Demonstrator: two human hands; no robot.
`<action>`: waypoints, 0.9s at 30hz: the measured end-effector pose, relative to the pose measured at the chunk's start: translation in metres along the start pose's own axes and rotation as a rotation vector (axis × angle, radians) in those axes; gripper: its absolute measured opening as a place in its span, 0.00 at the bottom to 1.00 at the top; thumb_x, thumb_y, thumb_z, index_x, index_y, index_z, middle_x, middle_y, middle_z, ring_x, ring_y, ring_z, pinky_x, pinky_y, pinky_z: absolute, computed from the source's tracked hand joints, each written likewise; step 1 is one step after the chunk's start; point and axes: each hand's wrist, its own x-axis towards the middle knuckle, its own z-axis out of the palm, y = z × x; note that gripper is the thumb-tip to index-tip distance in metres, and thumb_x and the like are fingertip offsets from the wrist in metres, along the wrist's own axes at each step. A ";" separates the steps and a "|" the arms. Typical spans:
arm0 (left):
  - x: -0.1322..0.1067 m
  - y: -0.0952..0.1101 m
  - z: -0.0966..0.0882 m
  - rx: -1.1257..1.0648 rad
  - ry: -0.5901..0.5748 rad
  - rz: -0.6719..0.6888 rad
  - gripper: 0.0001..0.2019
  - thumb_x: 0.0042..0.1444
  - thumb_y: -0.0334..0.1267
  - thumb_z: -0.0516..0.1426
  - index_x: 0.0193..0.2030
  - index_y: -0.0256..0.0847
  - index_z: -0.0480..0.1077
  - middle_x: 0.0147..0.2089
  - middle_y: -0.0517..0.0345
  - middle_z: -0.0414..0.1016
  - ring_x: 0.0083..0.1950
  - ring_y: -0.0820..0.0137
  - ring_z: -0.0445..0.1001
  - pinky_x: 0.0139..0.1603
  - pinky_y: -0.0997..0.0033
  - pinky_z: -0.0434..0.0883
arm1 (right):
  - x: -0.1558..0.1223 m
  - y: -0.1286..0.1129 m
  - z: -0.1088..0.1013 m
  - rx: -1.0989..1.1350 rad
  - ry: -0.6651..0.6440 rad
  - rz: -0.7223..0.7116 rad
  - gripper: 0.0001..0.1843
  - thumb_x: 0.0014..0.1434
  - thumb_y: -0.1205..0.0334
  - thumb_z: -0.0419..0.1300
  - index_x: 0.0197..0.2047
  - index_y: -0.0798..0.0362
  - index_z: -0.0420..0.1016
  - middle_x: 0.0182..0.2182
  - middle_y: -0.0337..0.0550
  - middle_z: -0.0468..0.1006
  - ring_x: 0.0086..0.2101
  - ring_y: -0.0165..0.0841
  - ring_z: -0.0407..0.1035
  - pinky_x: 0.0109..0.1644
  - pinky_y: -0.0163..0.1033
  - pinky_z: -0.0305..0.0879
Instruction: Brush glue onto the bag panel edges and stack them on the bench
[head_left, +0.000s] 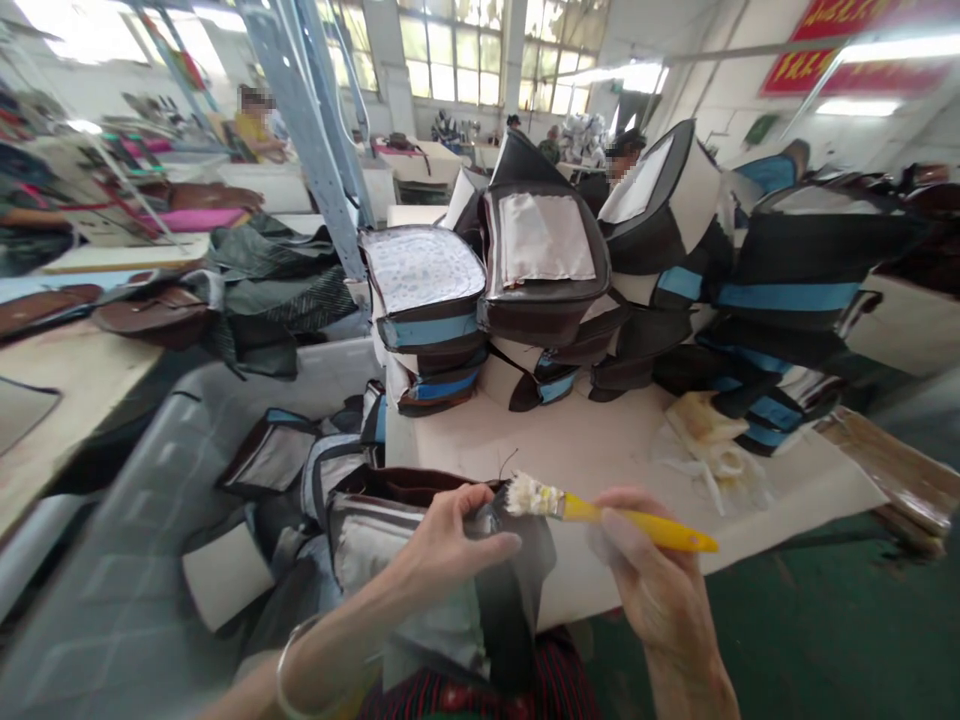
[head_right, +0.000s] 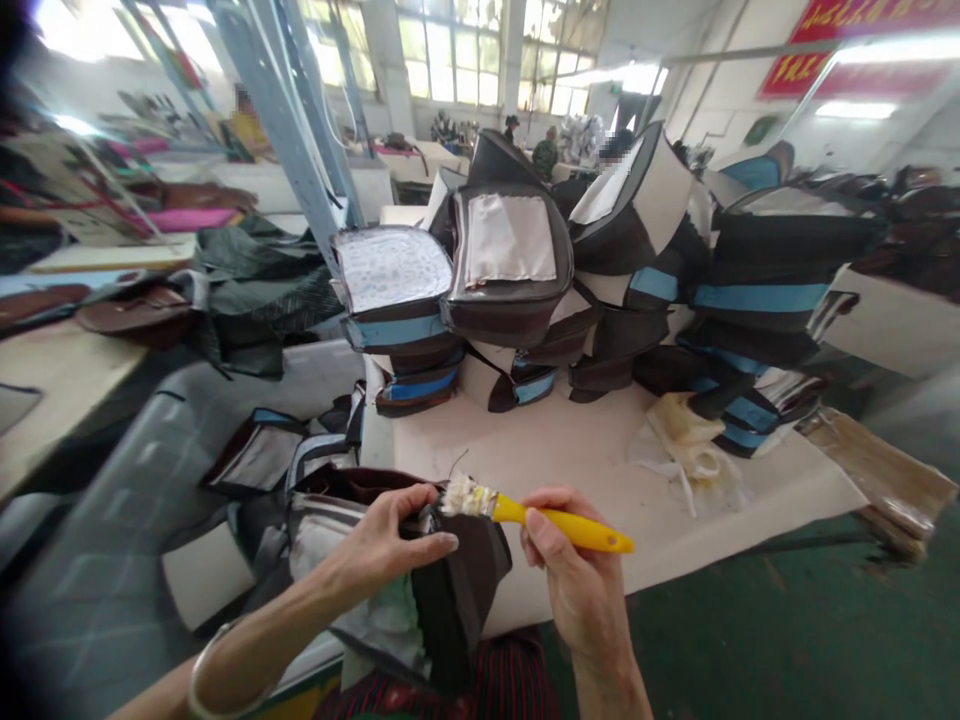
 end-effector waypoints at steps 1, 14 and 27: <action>0.000 0.001 0.002 -0.039 -0.022 -0.008 0.12 0.47 0.42 0.64 0.35 0.38 0.74 0.30 0.61 0.74 0.32 0.69 0.70 0.34 0.74 0.64 | 0.001 0.002 0.001 -0.037 -0.019 0.017 0.06 0.59 0.58 0.64 0.37 0.51 0.76 0.21 0.34 0.66 0.21 0.25 0.59 0.24 0.31 0.53; 0.000 -0.016 0.013 -0.177 -0.022 0.066 0.19 0.46 0.36 0.66 0.47 0.39 0.75 0.47 0.52 0.79 0.49 0.58 0.73 0.51 0.66 0.67 | 0.017 -0.001 0.006 -0.622 -0.056 -0.188 0.08 0.60 0.58 0.58 0.32 0.51 0.71 0.24 0.36 0.70 0.22 0.29 0.62 0.24 0.33 0.57; -0.005 -0.004 0.012 -0.161 0.008 -0.004 0.16 0.43 0.35 0.65 0.41 0.37 0.75 0.40 0.55 0.80 0.42 0.61 0.74 0.43 0.68 0.68 | 0.019 0.002 0.004 -0.726 -0.101 -0.283 0.06 0.62 0.60 0.57 0.33 0.51 0.71 0.25 0.35 0.70 0.24 0.29 0.63 0.26 0.34 0.58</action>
